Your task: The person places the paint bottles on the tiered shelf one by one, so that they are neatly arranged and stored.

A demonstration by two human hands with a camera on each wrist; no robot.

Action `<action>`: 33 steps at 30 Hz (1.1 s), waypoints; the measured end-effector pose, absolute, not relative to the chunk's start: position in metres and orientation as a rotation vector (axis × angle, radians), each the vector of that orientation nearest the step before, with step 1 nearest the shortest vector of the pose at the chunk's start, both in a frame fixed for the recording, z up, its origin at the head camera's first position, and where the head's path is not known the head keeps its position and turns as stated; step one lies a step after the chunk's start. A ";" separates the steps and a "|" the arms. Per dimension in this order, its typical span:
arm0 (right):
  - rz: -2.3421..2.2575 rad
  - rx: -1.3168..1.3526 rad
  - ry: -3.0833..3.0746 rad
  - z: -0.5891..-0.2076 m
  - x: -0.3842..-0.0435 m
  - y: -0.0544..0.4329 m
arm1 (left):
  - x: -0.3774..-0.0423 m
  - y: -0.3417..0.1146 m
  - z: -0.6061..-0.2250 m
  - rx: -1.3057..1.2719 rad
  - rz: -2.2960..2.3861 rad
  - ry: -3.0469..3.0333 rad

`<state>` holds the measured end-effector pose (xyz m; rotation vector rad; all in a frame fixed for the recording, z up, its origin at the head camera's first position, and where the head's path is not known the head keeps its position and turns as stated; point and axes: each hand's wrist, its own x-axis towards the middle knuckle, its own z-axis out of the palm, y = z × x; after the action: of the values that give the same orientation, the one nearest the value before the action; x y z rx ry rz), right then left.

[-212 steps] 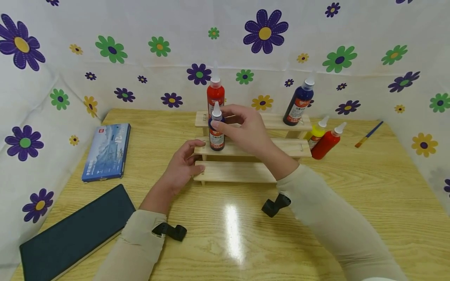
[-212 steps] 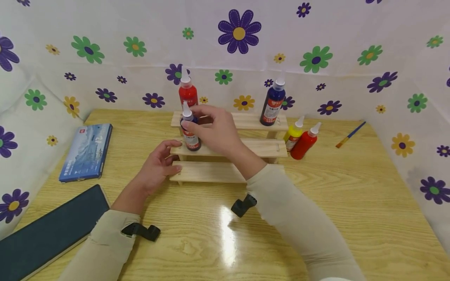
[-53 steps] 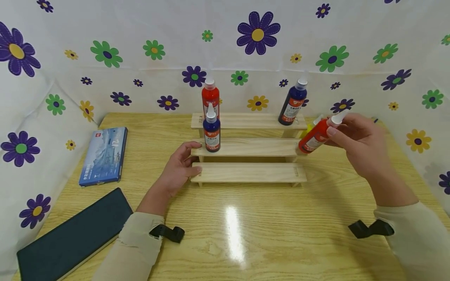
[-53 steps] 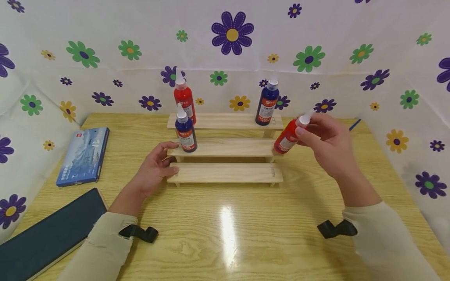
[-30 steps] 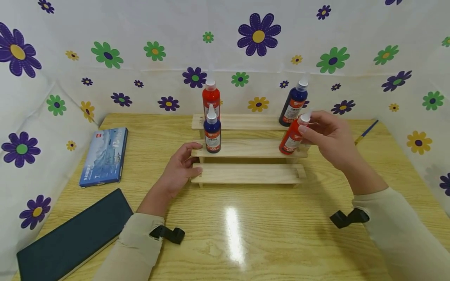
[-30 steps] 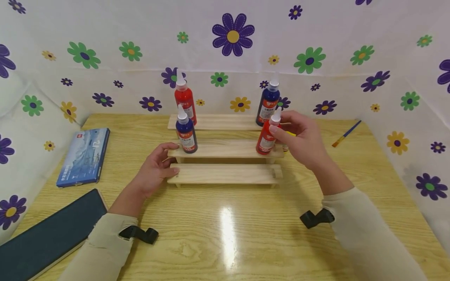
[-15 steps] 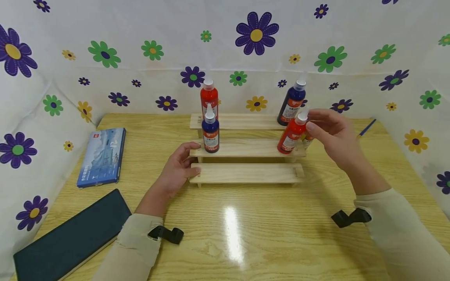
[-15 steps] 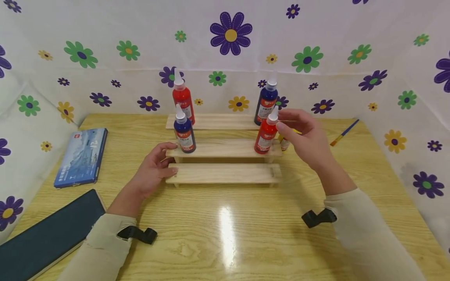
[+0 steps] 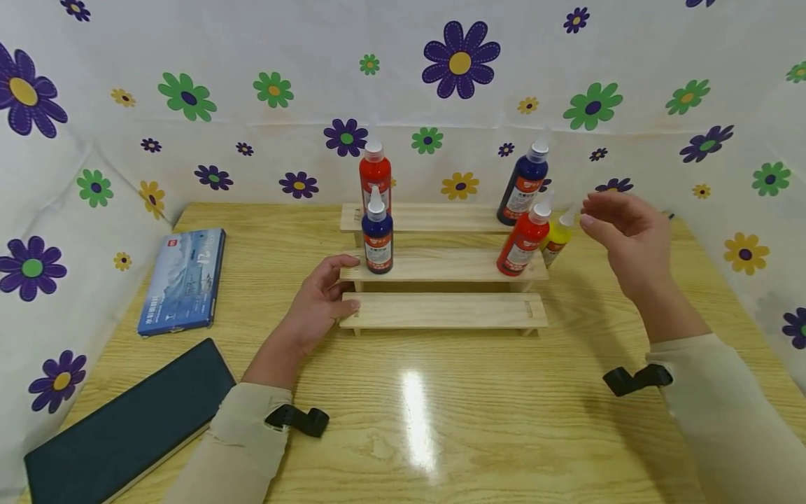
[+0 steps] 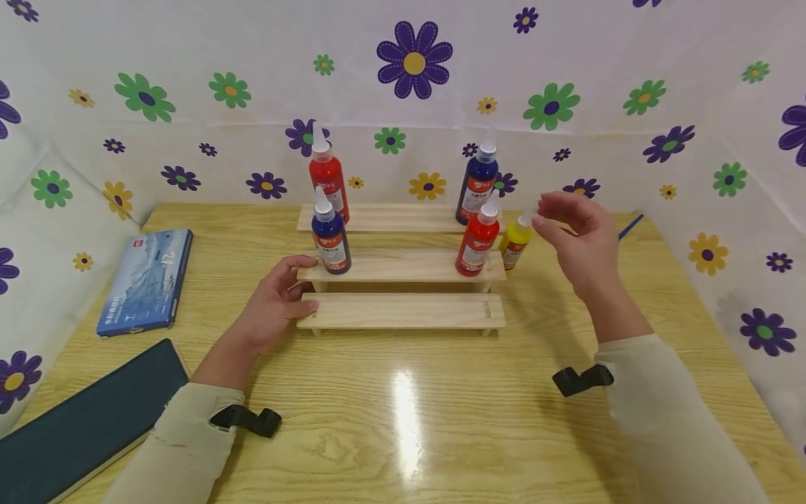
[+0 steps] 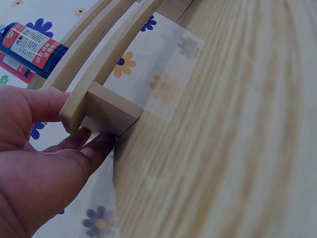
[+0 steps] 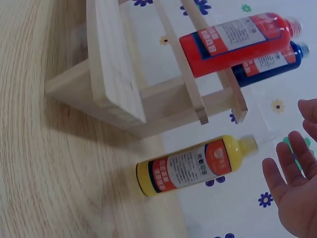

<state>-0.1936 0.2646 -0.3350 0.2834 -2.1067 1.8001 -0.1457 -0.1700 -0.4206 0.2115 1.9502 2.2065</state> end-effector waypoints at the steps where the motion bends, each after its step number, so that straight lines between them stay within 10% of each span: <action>1: 1.798 0.258 -2.099 -0.336 -0.195 0.266 | -0.146 -0.170 -0.421 0.213 2.207 1.951; 33: 1.674 0.186 -2.659 -0.373 -0.221 0.279 | -0.144 -0.170 -0.420 0.207 2.181 1.963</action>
<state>-0.2213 0.2792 -0.3725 0.1859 -2.6589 1.6744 -0.1438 -0.1699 -0.4203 0.2069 1.9627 2.1812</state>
